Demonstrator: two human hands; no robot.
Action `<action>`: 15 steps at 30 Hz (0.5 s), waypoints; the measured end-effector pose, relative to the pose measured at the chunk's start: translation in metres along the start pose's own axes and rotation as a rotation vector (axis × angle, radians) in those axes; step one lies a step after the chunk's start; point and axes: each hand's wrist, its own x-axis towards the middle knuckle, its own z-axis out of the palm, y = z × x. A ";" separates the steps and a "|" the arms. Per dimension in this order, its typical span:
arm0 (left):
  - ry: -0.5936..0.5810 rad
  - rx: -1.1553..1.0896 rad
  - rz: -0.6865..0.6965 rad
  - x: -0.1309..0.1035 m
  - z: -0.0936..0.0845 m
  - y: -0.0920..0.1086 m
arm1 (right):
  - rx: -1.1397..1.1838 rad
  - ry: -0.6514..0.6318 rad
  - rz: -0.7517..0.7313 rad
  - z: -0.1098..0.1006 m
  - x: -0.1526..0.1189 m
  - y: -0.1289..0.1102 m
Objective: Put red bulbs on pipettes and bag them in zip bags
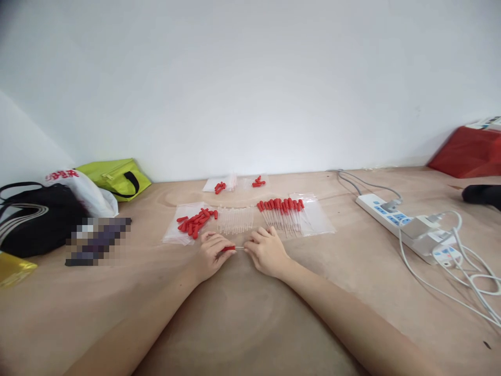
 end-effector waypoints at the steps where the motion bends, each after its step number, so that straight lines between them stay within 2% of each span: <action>1: 0.016 0.017 -0.018 0.000 -0.001 -0.002 | -0.031 -0.005 0.005 -0.002 0.002 0.001; 4: 0.062 0.078 -0.116 -0.002 -0.001 -0.009 | -0.100 0.003 0.136 -0.003 0.008 0.012; 7: 0.053 0.103 -0.211 -0.003 0.001 -0.013 | -0.137 0.097 0.432 0.001 0.020 0.031; 10: -0.013 0.099 -0.212 -0.003 0.003 -0.014 | -0.178 0.175 0.659 0.009 0.033 0.048; 15: -0.027 0.080 -0.190 -0.002 0.001 -0.012 | -0.245 0.141 0.806 0.020 0.044 0.056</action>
